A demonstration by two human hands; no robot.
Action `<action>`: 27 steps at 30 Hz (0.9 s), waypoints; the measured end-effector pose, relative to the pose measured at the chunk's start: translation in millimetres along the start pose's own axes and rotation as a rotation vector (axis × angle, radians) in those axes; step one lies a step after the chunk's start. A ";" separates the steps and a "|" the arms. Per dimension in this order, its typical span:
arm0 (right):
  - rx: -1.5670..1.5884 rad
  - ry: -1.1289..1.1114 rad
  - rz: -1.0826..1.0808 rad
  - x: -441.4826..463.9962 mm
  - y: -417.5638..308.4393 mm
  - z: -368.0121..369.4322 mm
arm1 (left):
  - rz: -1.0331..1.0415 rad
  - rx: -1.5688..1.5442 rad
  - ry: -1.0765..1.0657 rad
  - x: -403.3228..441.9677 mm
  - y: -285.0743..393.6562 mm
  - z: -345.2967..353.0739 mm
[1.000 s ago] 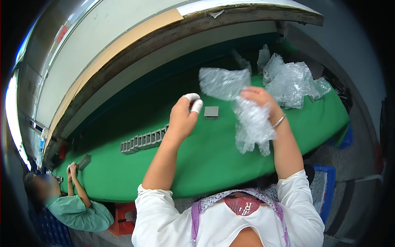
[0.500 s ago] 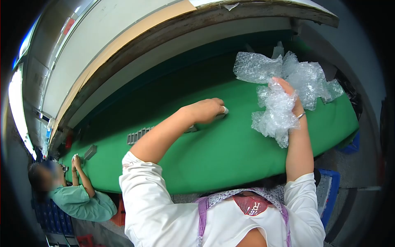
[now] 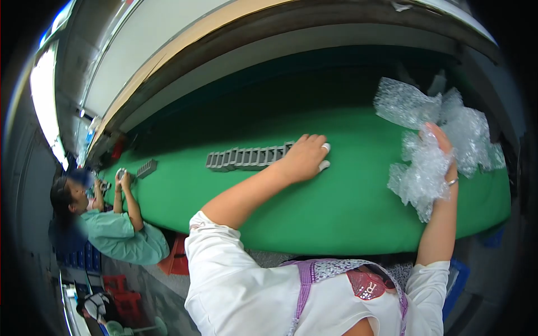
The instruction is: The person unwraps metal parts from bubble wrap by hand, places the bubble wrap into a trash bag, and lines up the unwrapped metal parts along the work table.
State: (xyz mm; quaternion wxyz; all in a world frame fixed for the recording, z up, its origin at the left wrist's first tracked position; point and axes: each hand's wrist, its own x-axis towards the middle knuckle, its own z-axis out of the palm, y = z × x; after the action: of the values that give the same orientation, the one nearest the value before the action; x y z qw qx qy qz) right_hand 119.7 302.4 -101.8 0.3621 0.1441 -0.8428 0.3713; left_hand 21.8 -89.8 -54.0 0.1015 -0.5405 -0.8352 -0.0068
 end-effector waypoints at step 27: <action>0.954 0.486 0.871 17.7 -6.0 69.7 | 0.290 -0.271 0.281 147.8 100.6 1.5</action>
State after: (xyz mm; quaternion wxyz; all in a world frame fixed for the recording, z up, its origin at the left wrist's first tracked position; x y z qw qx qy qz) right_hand 75.4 247.8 -118.3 0.2554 -0.1516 -0.4632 0.8350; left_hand 54.1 85.3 -39.2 0.1431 -0.6573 -0.7180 -0.1790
